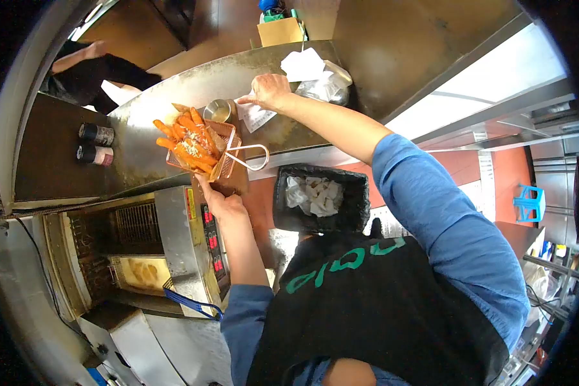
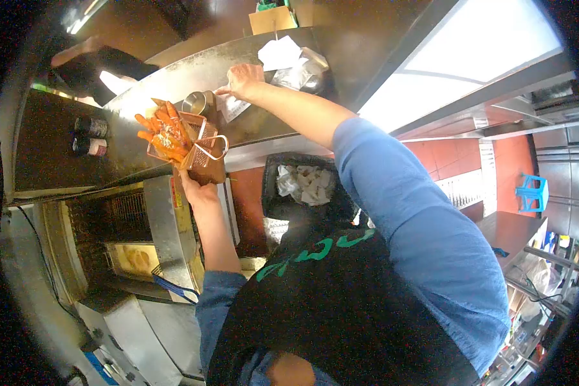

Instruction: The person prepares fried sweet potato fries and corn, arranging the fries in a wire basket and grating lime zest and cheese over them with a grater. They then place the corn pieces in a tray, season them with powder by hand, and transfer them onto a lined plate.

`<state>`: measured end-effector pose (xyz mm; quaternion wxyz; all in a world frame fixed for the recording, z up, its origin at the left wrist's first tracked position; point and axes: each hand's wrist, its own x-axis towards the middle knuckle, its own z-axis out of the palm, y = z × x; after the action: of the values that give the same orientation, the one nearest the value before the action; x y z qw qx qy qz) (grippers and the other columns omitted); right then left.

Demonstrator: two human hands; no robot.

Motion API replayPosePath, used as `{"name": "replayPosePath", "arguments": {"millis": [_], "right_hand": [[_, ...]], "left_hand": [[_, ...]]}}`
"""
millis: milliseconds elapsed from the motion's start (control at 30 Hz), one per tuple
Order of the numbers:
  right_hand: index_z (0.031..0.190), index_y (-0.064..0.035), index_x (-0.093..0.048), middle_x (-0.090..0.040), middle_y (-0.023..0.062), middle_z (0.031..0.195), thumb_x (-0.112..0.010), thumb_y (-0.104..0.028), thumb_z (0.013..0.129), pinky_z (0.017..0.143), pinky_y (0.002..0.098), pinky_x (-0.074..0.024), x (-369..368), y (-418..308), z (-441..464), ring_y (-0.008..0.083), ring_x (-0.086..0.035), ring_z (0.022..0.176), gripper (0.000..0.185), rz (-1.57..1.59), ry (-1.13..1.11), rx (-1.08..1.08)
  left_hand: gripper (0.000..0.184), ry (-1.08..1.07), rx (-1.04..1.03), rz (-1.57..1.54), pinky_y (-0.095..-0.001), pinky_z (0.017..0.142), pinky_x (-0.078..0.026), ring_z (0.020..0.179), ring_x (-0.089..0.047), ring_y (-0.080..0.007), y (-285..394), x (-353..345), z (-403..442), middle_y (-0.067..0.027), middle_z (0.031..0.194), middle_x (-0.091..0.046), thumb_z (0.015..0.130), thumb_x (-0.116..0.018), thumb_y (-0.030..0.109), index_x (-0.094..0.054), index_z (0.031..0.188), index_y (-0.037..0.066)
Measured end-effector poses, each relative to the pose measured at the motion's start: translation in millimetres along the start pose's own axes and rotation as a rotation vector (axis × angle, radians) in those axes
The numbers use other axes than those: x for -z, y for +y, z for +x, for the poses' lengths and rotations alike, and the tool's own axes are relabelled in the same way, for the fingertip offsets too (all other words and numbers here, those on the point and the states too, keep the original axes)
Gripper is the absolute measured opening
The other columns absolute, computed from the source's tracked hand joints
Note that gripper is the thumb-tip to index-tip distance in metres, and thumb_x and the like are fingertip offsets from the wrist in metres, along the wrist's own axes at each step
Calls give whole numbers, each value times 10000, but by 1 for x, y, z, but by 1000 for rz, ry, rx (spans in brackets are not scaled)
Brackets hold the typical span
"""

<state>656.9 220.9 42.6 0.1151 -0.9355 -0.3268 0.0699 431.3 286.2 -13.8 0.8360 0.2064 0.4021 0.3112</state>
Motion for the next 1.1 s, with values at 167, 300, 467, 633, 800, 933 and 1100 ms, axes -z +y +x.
{"name": "replayPosePath", "arguments": {"millis": [167,300,467,633,800,933,1100], "right_hand": [[741,-61,-677,-658,120,729,-558,-617,745,639,369,-500,9,28,20,255,-649,746,569,-55,73,-23],[761,-36,-663,-648,156,705,-548,-586,775,621,374,-498,3,14,-6,276,-647,736,562,-78,271,34],[872,-1,-618,-616,181,814,-503,-318,864,704,424,-493,13,11,-13,314,-622,833,337,6,415,106],[778,-32,-601,-617,183,822,-485,-143,784,713,446,-478,28,25,-35,357,-600,813,160,271,512,172],[826,-65,-611,-610,166,796,-443,-206,862,713,461,-466,13,45,-58,361,-592,757,222,43,304,439],[962,-36,-591,-606,190,834,-475,-290,883,674,398,-474,3,68,-166,311,-589,775,290,503,-94,710],[1252,-2,-437,-596,202,1037,-538,-179,874,796,372,-460,-8,13,-332,236,-593,907,429,286,-989,1050]], "left_hand": [[669,-50,-35,-192,-501,1059,-230,1292,-307,-289,-12,-49,15,-93,1419,-298,881,-309,603,-338,1360,138],[681,-114,-73,-280,-509,1062,-220,1303,-285,-295,-10,-35,3,-97,1424,-288,883,-263,612,-312,1373,141],[638,186,21,-196,-479,980,-322,1194,-385,-282,-18,-29,-31,-129,1353,-330,883,-380,551,-348,1312,80],[288,-8,123,118,-354,721,-460,801,-553,-183,-88,60,-109,-75,839,-570,879,-563,316,-549,912,30],[284,-84,218,443,-289,660,-441,680,-555,-146,-113,149,-248,-71,720,-611,912,-516,246,-580,993,-19],[349,-7,146,724,-252,776,-451,860,-608,-154,-114,181,-331,-98,831,-665,919,-471,125,-470,1255,32],[783,180,-25,-136,-459,1006,-327,1213,-403,-314,-119,208,-367,-192,1323,-407,838,-517,548,-255,1380,48]]}}
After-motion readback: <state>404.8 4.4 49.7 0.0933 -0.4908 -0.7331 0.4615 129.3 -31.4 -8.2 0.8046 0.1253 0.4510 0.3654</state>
